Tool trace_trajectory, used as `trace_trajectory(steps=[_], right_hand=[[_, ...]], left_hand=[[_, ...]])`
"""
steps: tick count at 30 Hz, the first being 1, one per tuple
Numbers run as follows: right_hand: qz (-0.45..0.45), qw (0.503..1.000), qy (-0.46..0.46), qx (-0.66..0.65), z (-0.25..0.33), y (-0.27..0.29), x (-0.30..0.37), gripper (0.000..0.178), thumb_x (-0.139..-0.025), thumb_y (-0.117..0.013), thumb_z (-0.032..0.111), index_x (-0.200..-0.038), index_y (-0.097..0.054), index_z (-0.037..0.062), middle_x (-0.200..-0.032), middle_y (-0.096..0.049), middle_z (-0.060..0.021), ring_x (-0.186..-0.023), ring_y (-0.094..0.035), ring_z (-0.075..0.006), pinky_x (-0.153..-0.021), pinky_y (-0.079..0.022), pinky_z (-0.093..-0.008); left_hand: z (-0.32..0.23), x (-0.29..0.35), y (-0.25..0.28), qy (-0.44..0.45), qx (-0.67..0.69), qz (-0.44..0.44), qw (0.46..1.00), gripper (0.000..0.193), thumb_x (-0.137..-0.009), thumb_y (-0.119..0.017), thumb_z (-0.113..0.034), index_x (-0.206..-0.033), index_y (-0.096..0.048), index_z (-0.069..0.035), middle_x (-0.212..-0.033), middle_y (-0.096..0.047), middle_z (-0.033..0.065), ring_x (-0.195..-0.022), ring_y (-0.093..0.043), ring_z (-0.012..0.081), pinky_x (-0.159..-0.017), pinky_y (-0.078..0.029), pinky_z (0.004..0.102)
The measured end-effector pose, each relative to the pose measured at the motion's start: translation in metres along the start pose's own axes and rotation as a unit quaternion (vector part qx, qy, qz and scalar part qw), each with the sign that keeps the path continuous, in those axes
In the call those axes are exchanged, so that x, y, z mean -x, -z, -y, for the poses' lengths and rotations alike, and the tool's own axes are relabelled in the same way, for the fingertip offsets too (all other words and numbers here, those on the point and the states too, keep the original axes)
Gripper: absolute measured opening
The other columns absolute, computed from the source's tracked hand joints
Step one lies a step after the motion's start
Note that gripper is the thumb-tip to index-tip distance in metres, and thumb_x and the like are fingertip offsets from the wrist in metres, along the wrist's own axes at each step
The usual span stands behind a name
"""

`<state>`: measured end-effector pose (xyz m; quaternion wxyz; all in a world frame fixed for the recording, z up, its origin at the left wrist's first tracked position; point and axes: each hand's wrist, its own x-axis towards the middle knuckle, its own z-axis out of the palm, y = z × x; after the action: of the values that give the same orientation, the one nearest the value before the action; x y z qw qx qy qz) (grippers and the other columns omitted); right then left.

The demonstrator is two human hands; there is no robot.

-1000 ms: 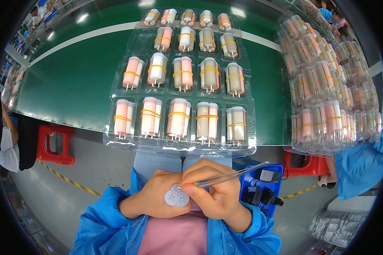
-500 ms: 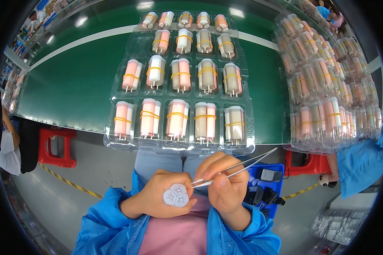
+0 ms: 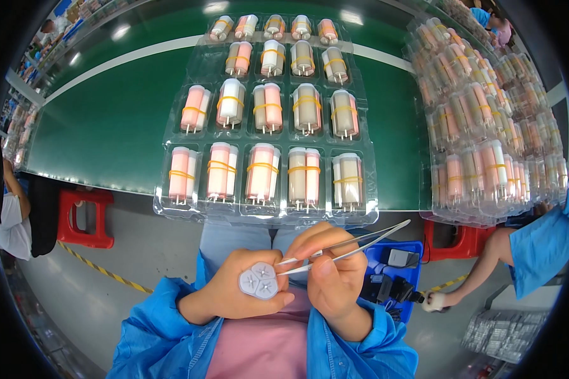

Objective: Assembling small parts into plastic housings on a production line.

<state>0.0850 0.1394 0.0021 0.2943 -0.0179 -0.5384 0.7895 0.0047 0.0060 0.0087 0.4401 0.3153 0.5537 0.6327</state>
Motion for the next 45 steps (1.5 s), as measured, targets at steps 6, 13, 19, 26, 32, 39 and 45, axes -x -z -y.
trace_trajectory(steps=[6,13,19,26,32,39,45], right_hand=[[0.004,1.000,-0.012,-0.001,0.000,0.000,-0.001,0.028,-0.094,-0.052,0.025,-0.094,-0.054,-0.0031,-0.085,-0.056,-0.0167,-0.072,-0.058,-0.0194,-0.065,-0.049,-0.0288],[-0.028,1.000,0.003,0.000,-0.001,0.003,-0.002,0.030,-0.095,-0.051,0.027,-0.094,-0.052,-0.0030,-0.085,-0.056,-0.0164,-0.072,-0.060,-0.0194,-0.063,-0.050,-0.0282],[-0.057,0.998,0.011,0.001,0.000,0.007,-0.004,0.031,-0.095,-0.050,0.028,-0.094,-0.051,-0.0025,-0.084,-0.055,-0.0155,-0.072,-0.061,-0.0195,-0.062,-0.050,-0.0282],[-0.047,0.999,0.004,-0.004,0.001,0.007,-0.005,0.032,-0.095,-0.051,0.029,-0.094,-0.052,-0.0026,-0.083,-0.055,-0.0148,-0.072,-0.061,-0.0201,-0.062,-0.049,-0.0289],[-0.049,0.998,0.012,0.023,0.001,0.003,-0.006,0.031,-0.096,-0.048,0.030,-0.091,-0.049,-0.0014,-0.079,-0.051,-0.0137,-0.064,-0.055,-0.0177,-0.058,-0.047,-0.0266],[-0.053,0.999,0.003,-0.005,0.001,0.006,-0.003,0.033,-0.094,-0.053,0.030,-0.092,-0.053,-0.0028,-0.084,-0.055,-0.0154,-0.072,-0.060,-0.0203,-0.065,-0.050,-0.0296],[-0.051,0.999,0.003,-0.017,0.005,0.004,0.001,0.033,-0.093,-0.053,0.030,-0.092,-0.053,-0.0029,-0.085,-0.055,-0.0160,-0.071,-0.060,-0.0194,-0.064,-0.050,-0.0289]], left_hand=[[0.000,0.000,-0.003,0.018,0.019,-0.016,1.000,0.022,-0.072,-0.074,-0.010,-0.079,-0.054,-0.005,-0.069,-0.056,0.0021,-0.063,-0.051,0.0093,-0.057,-0.042,0.0260],[0.001,-0.002,-0.004,0.030,0.132,0.020,0.991,0.037,-0.078,-0.071,-0.011,-0.108,-0.050,-0.004,-0.085,-0.058,0.0016,-0.077,-0.055,0.0094,-0.068,-0.045,0.0256],[0.004,0.001,-0.010,0.047,0.165,0.030,0.985,0.046,-0.084,-0.067,-0.014,-0.124,-0.045,-0.003,-0.096,-0.061,0.0062,-0.090,-0.057,0.0117,-0.078,-0.046,0.0259],[0.004,0.001,-0.008,0.034,0.097,0.018,0.994,0.048,-0.082,-0.072,-0.018,-0.120,-0.048,-0.002,-0.098,-0.062,0.0082,-0.088,-0.059,0.0125,-0.078,-0.048,0.0279],[-0.001,0.001,-0.006,0.032,0.064,-0.002,0.997,0.049,-0.076,-0.078,-0.009,-0.115,-0.050,-0.003,-0.097,-0.060,0.0053,-0.090,-0.058,0.0108,-0.078,-0.048,0.0270],[0.003,-0.002,-0.007,-0.033,-0.028,-0.048,0.998,0.049,-0.070,-0.082,-0.020,-0.106,-0.053,-0.004,-0.095,-0.061,0.0069,-0.086,-0.061,0.0153,-0.076,-0.051,0.0297],[-0.003,0.001,-0.015,-0.060,-0.099,-0.102,0.988,0.050,-0.066,-0.083,-0.019,-0.101,-0.050,-0.004,-0.090,-0.062,0.0096,-0.080,-0.063,0.0206,-0.069,-0.052,0.0312]])
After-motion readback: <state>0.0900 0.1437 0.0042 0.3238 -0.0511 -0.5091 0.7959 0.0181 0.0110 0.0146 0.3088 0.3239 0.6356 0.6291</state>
